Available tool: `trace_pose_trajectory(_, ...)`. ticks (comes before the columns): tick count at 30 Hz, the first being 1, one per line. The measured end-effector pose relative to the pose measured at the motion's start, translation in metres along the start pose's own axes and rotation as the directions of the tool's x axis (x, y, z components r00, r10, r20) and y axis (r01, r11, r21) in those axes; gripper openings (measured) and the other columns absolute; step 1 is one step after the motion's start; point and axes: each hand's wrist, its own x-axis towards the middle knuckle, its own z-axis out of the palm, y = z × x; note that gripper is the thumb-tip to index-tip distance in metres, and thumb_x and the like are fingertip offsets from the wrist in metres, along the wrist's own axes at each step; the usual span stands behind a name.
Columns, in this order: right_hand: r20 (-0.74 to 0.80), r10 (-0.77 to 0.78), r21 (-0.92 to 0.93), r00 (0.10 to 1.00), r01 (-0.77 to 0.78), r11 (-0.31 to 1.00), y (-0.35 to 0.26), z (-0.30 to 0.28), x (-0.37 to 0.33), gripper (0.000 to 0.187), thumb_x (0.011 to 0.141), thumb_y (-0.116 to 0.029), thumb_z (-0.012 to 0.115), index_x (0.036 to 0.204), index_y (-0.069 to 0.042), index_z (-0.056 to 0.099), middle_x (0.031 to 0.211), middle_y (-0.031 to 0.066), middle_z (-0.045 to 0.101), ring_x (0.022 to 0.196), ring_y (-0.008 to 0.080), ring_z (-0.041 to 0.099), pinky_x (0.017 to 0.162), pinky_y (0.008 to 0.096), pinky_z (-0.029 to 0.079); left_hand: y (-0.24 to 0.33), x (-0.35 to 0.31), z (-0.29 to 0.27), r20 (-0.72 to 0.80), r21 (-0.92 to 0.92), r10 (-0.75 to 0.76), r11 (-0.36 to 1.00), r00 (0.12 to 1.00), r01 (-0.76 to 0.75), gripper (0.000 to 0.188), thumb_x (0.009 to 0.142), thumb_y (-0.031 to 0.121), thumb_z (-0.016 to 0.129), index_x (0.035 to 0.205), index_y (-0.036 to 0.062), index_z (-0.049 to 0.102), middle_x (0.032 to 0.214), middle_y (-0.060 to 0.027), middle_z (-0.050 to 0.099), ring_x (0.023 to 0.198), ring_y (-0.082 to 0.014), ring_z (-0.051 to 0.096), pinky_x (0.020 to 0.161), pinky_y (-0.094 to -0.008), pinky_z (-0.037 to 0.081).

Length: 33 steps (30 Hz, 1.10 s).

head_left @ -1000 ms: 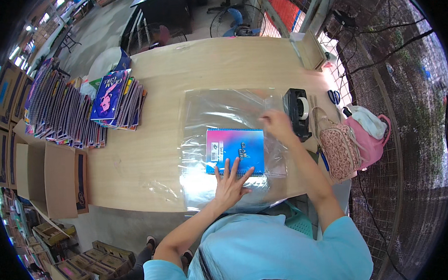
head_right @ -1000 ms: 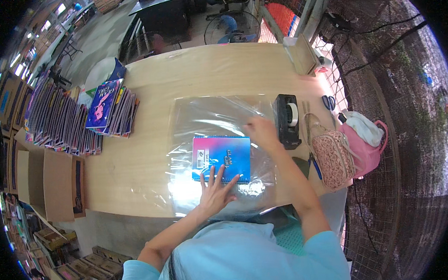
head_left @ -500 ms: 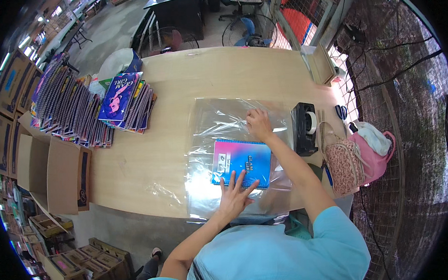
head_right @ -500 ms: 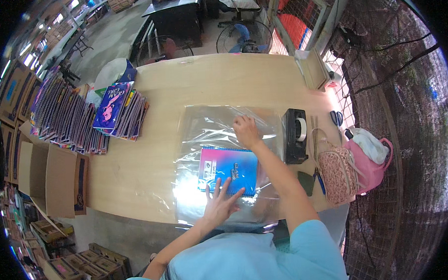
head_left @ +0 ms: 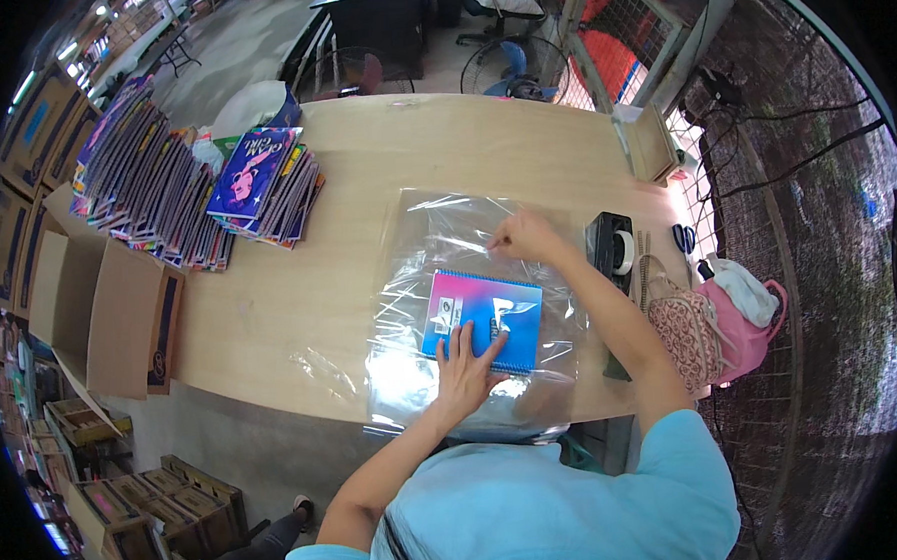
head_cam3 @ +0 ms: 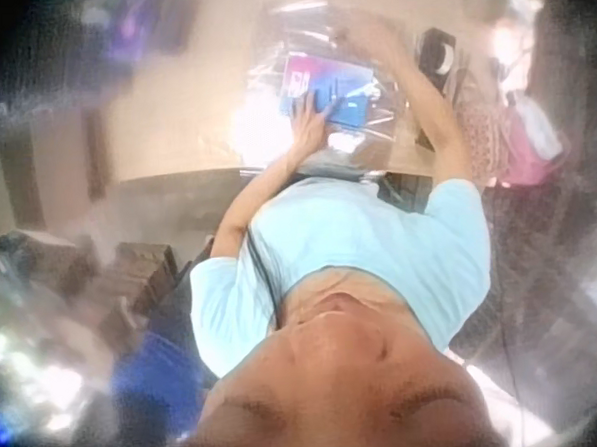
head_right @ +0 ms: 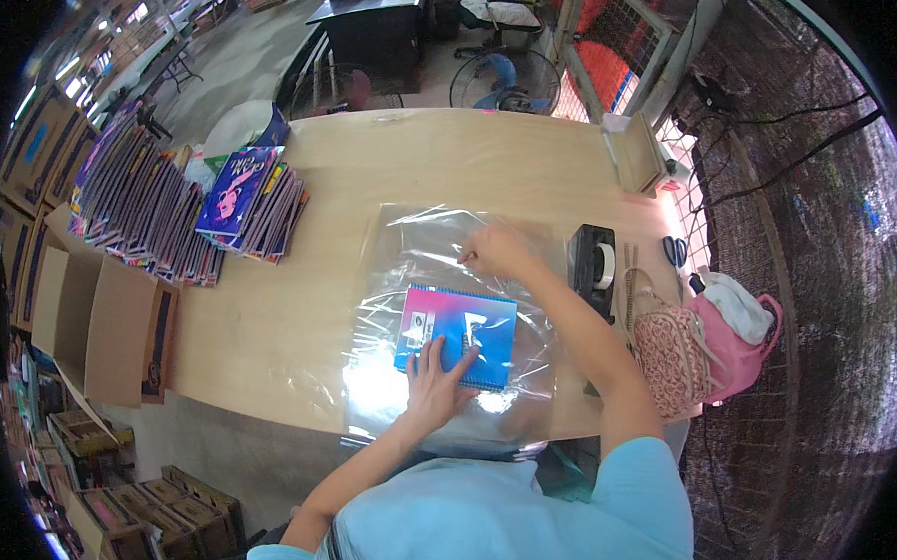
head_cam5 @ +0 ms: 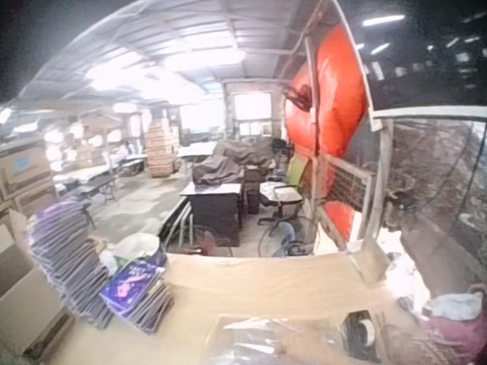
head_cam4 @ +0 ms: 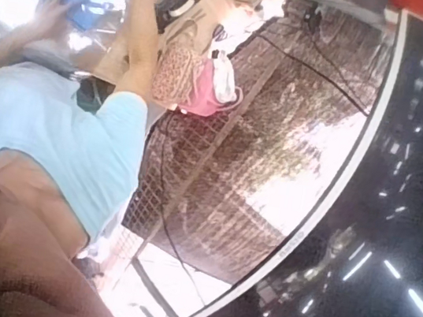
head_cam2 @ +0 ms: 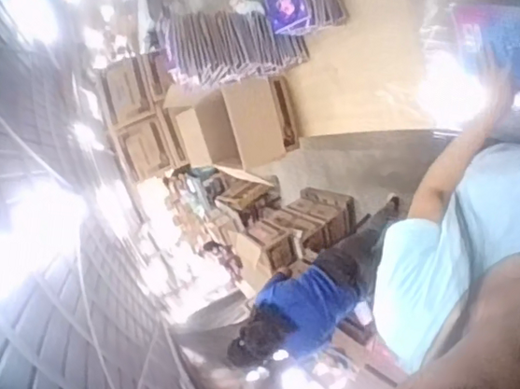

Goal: The person wraps spiral-bound notebooks in clear plastic sleeves on a wooden table. They place a notebook into a sleeve, fold the plastic over the edges, and smooth it down. The person repeats this process for several notebooks, occasionally retrieving more from a nearby cardboard box.

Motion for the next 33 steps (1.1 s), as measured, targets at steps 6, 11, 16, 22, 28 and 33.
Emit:
trace_pose_trajectory(6,-0.282,-0.408,-0.273,0.868,0.335,0.902,-0.045,0.045,-0.059,0.015,0.069,-0.010,0.063,0.083,-0.009,0.069,0.080,0.0093,0.060,0.080,0.0268,0.062,0.067,0.0385,0.051,-0.003,0.003,0.006,-0.052,0.045,0.005,0.999,0.999,-0.002,0.076,0.069,0.044,0.075,0.137,0.0354,0.043,0.142,-0.0251,0.027,0.132,-0.0431,0.026,0.100,-0.0662,0.022)
trace_pose_trajectory(11,-0.385,-0.189,-0.116,0.904,0.156,0.981,-0.065,0.090,-0.080,0.008,0.066,-0.007,0.060,0.074,-0.006,0.062,0.081,0.0098,0.057,0.082,0.0286,0.060,0.067,0.0395,0.050,0.004,0.000,0.008,0.113,0.163,-0.048,0.986,0.992,0.029,0.089,0.060,0.045,0.080,0.139,0.0428,0.037,0.149,-0.0294,0.012,0.137,-0.0491,0.013,0.100,-0.0718,0.016)
trace_pose_trajectory(16,-0.511,-0.053,-0.045,0.858,0.035,0.998,-0.081,0.108,-0.088,0.010,0.066,-0.004,0.060,0.075,-0.006,0.064,0.073,0.0100,0.055,0.073,0.0291,0.059,0.061,0.0408,0.047,0.001,0.006,0.027,0.093,0.223,-0.080,0.973,0.992,0.057,0.090,0.056,0.041,0.082,0.136,0.0417,0.041,0.151,-0.0305,0.004,0.138,-0.0521,0.008,0.097,-0.0764,0.014)
trace_pose_trajectory(22,-0.537,-0.004,-0.006,0.844,0.001,1.000,-0.098,0.105,-0.098,0.003,0.066,-0.003,0.059,0.068,-0.006,0.059,0.072,0.0099,0.053,0.073,0.0295,0.058,0.062,0.0414,0.047,-0.002,0.015,0.037,0.078,0.278,-0.084,0.959,0.993,0.059,0.088,0.055,0.036,0.083,0.135,0.0234,0.048,0.150,-0.0335,0.006,0.137,-0.0558,0.005,0.094,-0.0799,0.013)
trace_pose_trajectory(28,-0.520,0.067,-0.010,0.852,-0.084,0.996,-0.103,0.111,-0.096,0.002,0.067,-0.005,0.061,0.069,-0.006,0.060,0.073,0.0092,0.055,0.072,0.0283,0.058,0.062,0.0404,0.047,-0.016,0.020,0.064,-0.039,0.305,-0.001,0.952,0.999,0.013,0.102,0.052,0.035,0.083,0.138,0.0006,0.040,0.149,-0.0366,0.003,0.135,-0.0593,0.001,0.093,-0.0805,0.009)
trace_pose_trajectory(33,-0.516,0.144,-0.010,0.844,-0.175,0.985,-0.108,0.120,-0.093,0.003,0.070,-0.008,0.061,0.070,-0.006,0.062,0.074,0.0083,0.055,0.074,0.0275,0.058,0.063,0.0400,0.048,-0.007,0.031,0.055,0.048,0.232,-0.090,0.970,0.995,0.077,0.109,0.049,0.037,0.085,0.139,-0.0008,0.038,0.148,-0.0379,-0.002,0.134,-0.0602,-0.006,0.094,-0.0806,0.007)
